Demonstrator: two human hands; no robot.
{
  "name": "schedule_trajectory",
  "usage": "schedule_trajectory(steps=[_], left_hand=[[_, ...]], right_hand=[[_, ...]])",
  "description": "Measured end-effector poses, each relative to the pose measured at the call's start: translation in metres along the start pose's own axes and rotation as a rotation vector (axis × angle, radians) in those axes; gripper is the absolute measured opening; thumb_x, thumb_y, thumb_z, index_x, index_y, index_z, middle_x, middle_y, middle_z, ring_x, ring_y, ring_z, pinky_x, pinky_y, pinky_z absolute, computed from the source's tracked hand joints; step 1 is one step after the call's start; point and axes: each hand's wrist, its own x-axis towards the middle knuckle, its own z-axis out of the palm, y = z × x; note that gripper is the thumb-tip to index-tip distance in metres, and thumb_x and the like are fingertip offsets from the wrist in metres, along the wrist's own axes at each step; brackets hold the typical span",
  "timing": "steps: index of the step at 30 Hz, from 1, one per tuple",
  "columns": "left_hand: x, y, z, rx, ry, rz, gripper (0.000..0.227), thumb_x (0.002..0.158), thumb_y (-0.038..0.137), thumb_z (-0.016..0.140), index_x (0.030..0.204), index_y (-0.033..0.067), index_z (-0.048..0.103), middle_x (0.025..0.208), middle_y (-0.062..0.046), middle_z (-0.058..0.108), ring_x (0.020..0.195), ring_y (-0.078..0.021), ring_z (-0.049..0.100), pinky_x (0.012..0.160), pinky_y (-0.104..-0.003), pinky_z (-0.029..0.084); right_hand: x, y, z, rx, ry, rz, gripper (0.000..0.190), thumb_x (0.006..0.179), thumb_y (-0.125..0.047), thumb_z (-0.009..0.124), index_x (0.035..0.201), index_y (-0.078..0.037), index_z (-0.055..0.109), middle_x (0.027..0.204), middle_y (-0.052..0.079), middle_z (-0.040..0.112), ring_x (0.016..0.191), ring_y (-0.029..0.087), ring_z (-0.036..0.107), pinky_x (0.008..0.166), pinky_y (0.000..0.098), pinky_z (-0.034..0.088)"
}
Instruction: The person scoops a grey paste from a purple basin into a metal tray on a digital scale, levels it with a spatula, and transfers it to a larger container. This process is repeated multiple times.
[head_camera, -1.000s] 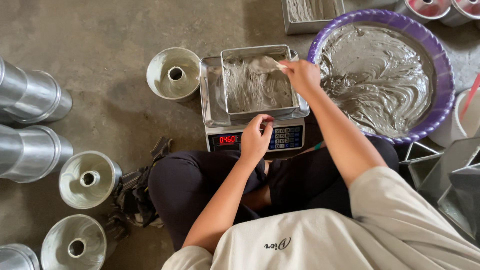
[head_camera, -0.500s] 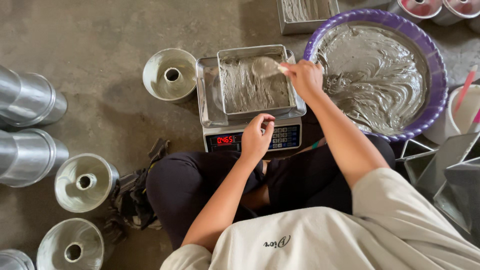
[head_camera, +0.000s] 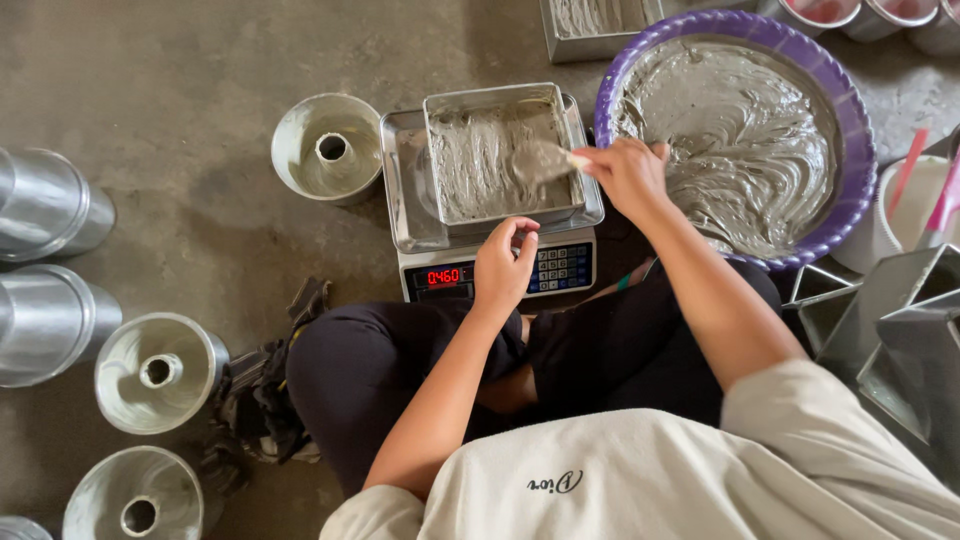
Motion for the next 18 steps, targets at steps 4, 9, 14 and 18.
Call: schedule_trajectory(steps=[4,9,14,18], left_hand=[[-0.002,0.001,-0.006,0.032,0.021,0.006,0.013,0.094,0.013,0.066,0.106,0.0077,0.069,0.096,-0.005,0.073,0.077,-0.0154,0.069,0.066,-0.030,0.052],[-0.005,0.001,-0.007,0.009,0.035,0.005,0.014,0.095,0.013,0.065,0.107,0.0077,0.069,0.094,-0.005,0.072,0.076,-0.0158,0.069,0.067,-0.029,0.053],[-0.007,0.002,-0.004,-0.026,0.014,-0.010,0.013,0.095,0.014,0.066,0.106,0.0078,0.069,0.094,-0.005,0.072,0.077,-0.0156,0.070,0.068,-0.029,0.054],[-0.009,0.003,-0.003,-0.012,0.015,0.023,0.013,0.095,0.014,0.066,0.105,0.0077,0.069,0.093,-0.006,0.072,0.078,-0.0160,0.070,0.069,-0.030,0.053]], right_hand=[[0.042,-0.012,0.027,-0.019,0.196,0.051,0.024,0.094,-0.027,0.073,0.117,-0.029,0.080,0.085,0.010,0.071,0.084,0.029,0.068,0.080,0.0472,0.045],[0.021,-0.023,0.019,0.057,0.022,0.291,0.022,0.101,-0.035,0.066,0.118,-0.029,0.078,0.088,0.017,0.074,0.077,0.036,0.070,0.070,0.0459,0.053],[-0.046,-0.020,-0.013,0.146,-0.067,0.141,0.025,0.096,-0.038,0.068,0.118,-0.028,0.079,0.089,0.015,0.074,0.080,0.035,0.070,0.070,0.0457,0.053],[-0.055,-0.017,-0.014,-0.065,0.222,-0.063,0.023,0.091,-0.029,0.074,0.113,-0.027,0.082,0.081,0.009,0.070,0.081,0.029,0.070,0.072,0.0490,0.048]])
